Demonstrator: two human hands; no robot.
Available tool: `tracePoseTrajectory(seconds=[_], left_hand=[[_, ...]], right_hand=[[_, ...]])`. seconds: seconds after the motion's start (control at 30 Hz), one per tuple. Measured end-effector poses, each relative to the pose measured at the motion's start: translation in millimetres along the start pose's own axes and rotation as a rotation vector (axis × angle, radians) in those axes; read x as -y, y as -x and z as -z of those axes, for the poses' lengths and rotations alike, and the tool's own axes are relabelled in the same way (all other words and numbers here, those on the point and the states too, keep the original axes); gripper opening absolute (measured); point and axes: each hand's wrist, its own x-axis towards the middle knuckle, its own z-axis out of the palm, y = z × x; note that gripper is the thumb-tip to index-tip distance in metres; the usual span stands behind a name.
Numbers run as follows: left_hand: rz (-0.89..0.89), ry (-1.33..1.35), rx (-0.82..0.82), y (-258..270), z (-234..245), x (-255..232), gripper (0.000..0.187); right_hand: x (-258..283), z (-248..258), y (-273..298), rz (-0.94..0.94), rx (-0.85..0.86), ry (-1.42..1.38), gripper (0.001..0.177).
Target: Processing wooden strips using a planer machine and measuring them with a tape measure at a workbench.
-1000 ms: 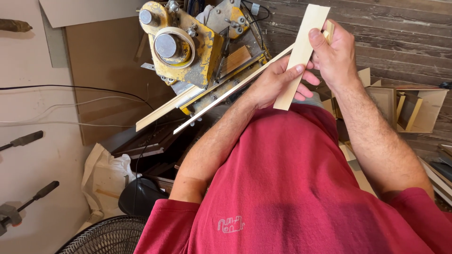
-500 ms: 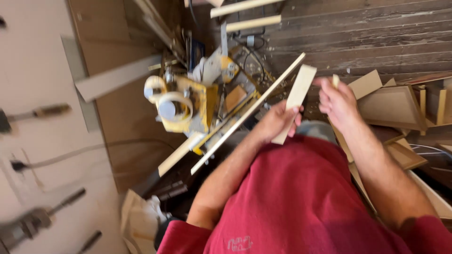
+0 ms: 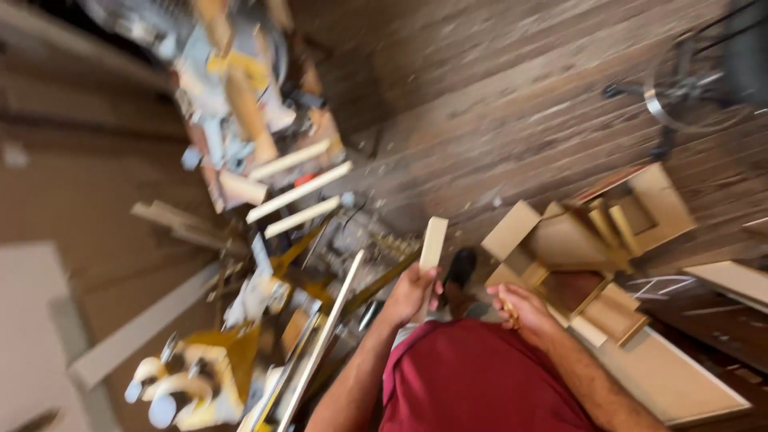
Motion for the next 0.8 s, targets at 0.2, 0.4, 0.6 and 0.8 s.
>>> tracePoseTrajectory(seconds=[0.2,0.4,0.6,0.8], left_hand=[[0.046,-0.531,0.032,-65,-60,-94,0.035],[-0.310,-1.599,0.242,-133,-71,-143,0.030],[-0.697,-1.778,0.420,-266,-60,-183,0.018],[-0.990,-1.791,0.473,-377,-43,-346,0.016]], right_hand=[[104,51,-31,0.119,-0.071,-0.069,0.022],[185,69,-54,0.358,-0.314,0.265,0.023],[346,24,-54,0.315,-0.158,1.182,0.043],[510,5,-141,0.113,-0.005,1.146,0.028]])
